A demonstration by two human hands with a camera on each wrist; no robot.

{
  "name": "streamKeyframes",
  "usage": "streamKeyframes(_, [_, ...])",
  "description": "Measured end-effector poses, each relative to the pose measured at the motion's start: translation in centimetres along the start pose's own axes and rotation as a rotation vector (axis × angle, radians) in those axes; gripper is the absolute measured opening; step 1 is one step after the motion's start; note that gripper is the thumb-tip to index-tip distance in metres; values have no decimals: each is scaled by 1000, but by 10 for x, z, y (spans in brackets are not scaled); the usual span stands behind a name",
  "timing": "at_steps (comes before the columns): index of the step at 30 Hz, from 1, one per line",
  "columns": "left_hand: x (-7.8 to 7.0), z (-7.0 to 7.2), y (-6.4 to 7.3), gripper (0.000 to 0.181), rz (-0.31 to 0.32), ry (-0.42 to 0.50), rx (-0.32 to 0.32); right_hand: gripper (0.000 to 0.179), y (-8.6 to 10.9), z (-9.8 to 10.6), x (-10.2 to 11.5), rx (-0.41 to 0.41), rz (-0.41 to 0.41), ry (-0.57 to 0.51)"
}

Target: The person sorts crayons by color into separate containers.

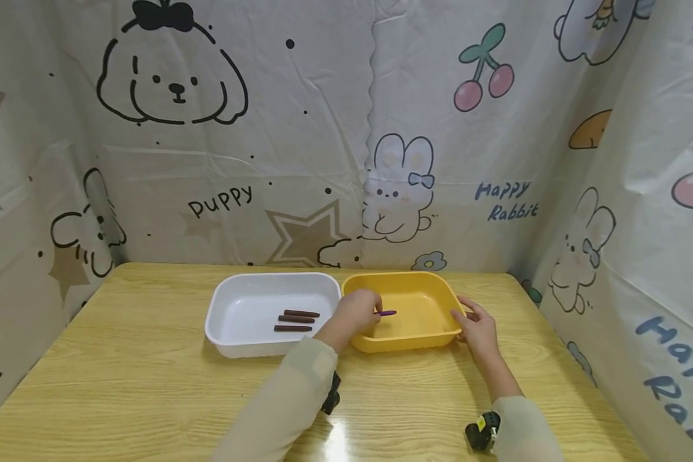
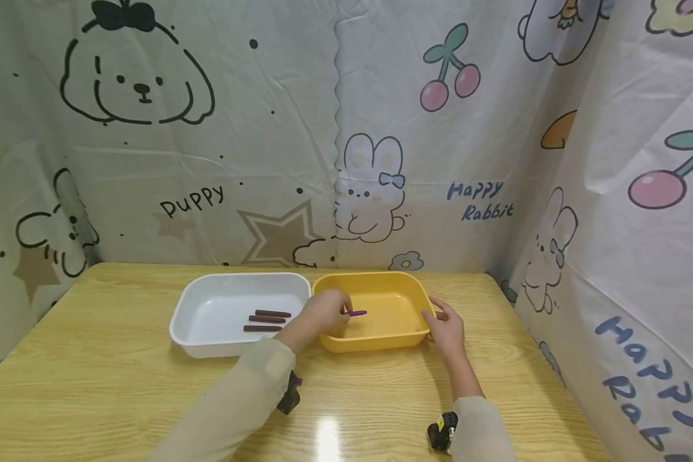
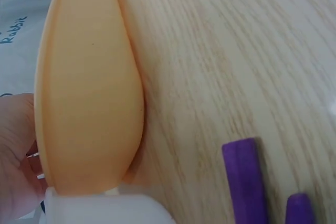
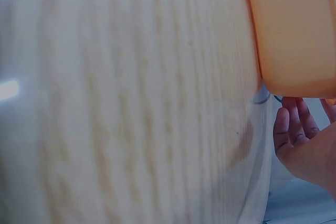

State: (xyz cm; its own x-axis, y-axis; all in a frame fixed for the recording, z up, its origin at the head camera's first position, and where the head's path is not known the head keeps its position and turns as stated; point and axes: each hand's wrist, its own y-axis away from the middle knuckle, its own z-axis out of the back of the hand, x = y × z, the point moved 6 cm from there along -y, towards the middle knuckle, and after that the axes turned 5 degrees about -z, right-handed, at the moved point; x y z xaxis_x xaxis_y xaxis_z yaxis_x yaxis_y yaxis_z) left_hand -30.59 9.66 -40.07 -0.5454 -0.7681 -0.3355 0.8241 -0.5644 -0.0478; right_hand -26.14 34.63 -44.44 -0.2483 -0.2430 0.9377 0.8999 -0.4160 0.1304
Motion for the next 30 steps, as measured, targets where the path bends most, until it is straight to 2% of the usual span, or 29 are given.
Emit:
streamKeyframes(5, [-2, -5, -1, 5, 0, -71, 30, 47, 0, 0, 0, 0, -6, -9])
streamKeyframes(12, [0, -9, -3, 6, 26, -110, 53, 49, 1, 0, 2, 13, -7, -7])
streamKeyframes(18, [-1, -13, -4, 17, 45, -185, 79, 49, 0, 1, 1, 16, -3, -14])
streamKeyframes(24, [-2, -15, -4, 7, 63, -296, 135, 48, 1, 0, 0, 13, -4, -11])
streamKeyframes(27, [-2, -15, -4, 5, 63, -275, 145, 48, 2, 0, 1, 12, -9, -11])
streamKeyframes(30, [-1, -14, -5, 2, 59, -207, 138, 48, 2, 1, 1, 14, -12, -14])
